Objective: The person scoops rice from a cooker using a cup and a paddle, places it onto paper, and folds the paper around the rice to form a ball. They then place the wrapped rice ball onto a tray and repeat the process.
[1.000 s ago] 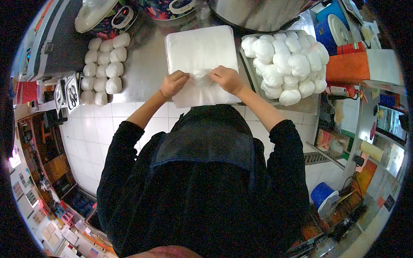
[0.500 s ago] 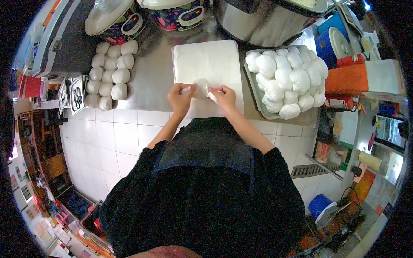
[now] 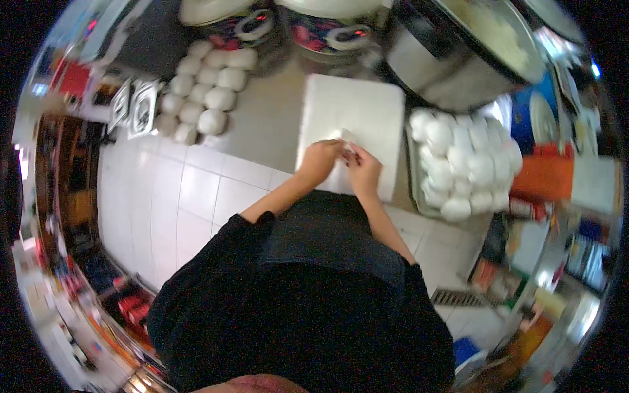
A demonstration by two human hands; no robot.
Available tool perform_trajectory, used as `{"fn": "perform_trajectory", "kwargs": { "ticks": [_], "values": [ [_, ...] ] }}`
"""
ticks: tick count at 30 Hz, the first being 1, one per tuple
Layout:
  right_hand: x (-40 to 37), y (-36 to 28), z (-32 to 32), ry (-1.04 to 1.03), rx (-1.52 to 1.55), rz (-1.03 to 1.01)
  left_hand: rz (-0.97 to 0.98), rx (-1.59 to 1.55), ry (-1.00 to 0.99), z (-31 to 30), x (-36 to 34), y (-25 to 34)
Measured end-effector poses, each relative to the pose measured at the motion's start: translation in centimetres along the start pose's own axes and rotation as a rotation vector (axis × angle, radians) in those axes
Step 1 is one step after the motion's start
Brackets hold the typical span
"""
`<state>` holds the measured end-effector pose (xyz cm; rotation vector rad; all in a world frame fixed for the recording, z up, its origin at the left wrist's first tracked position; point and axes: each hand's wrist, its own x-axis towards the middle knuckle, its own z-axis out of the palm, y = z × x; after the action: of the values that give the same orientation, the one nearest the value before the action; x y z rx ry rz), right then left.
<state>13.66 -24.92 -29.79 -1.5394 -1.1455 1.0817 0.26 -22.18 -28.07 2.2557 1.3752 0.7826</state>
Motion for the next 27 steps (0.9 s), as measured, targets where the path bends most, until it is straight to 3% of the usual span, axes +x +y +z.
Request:
{"fn": "perform_trajectory", "kwargs": {
  "ticks": [1, 2, 3, 5, 7, 8, 10, 14, 16, 17, 18, 20, 22, 23, 25, 27],
  "values": [
    [0.7, -0.9, -0.2, -0.028, -0.075, 0.042, -0.173, 0.085, -0.242, -1.8, 1.4, 1.1],
    [1.3, -1.9, -0.3, -0.049, -0.155, 0.081, -0.172, 0.276, -0.278, -1.4, 2.5, 0.4],
    [1.9, -2.0, 0.0, -0.094, -0.152, 0.054, -0.171, 0.241, -0.183, -1.8, 3.1, -0.1],
    [2.6, -1.7, 0.5, 0.078, -0.421, -0.372, -0.176, 0.216, -0.066, -2.4, 3.4, -1.1],
    [2.2, -1.2, 1.0, 0.044, -0.527, -0.482, -0.49, -0.07, 0.064, -1.2, 2.6, -2.5],
    [1.9, -0.7, 1.3, 0.034, -0.642, -0.568, -0.489, -0.064, 0.082, -0.4, 2.2, -3.1],
    [1.1, 0.4, 2.0, 0.021, -0.733, -0.645, -0.503, -0.177, -0.13, 1.0, 1.5, -3.5],
    [-1.7, -1.6, 3.4, 0.045, -0.878, -0.784, -0.599, -0.298, -0.216, -0.3, 2.2, -3.5],
    [0.1, -1.4, 3.4, 0.05, -0.918, -0.778, -0.581, -0.552, -0.254, -1.6, 2.4, -3.7],
    [2.0, -0.6, 2.9, -0.004, -0.929, -0.65, -0.704, -0.816, -0.304, -2.6, 2.7, -3.7],
    [3.6, -0.4, 2.7, -0.056, -0.934, -0.522, -0.696, -0.815, -0.298, -3.0, 2.6, -3.9],
    [6.1, -6.0, 2.0, -0.214, -0.877, -0.167, -0.735, -1.277, -0.066, -3.9, 1.9, -4.4],
    [10.4, -6.8, 1.3, -0.358, -0.272, 0.176, -0.569, -1.054, 0.145, -4.3, -0.4, -6.8],
    [11.7, -8.2, 3.1, -0.354, -0.266, 0.15, -0.519, -1.014, 0.288, -4.7, -1.5, -8.1],
    [13.7, -11.4, 8.4, -0.466, 0.38, 0.252, -0.62, -0.874, 0.597, -6.7, -3.3, -10.8],
    [16.9, -13.0, 16.7, -0.495, 0.491, 0.33, -0.665, -0.723, 0.819, -10.6, -3.8, -12.7]
  ]
}}
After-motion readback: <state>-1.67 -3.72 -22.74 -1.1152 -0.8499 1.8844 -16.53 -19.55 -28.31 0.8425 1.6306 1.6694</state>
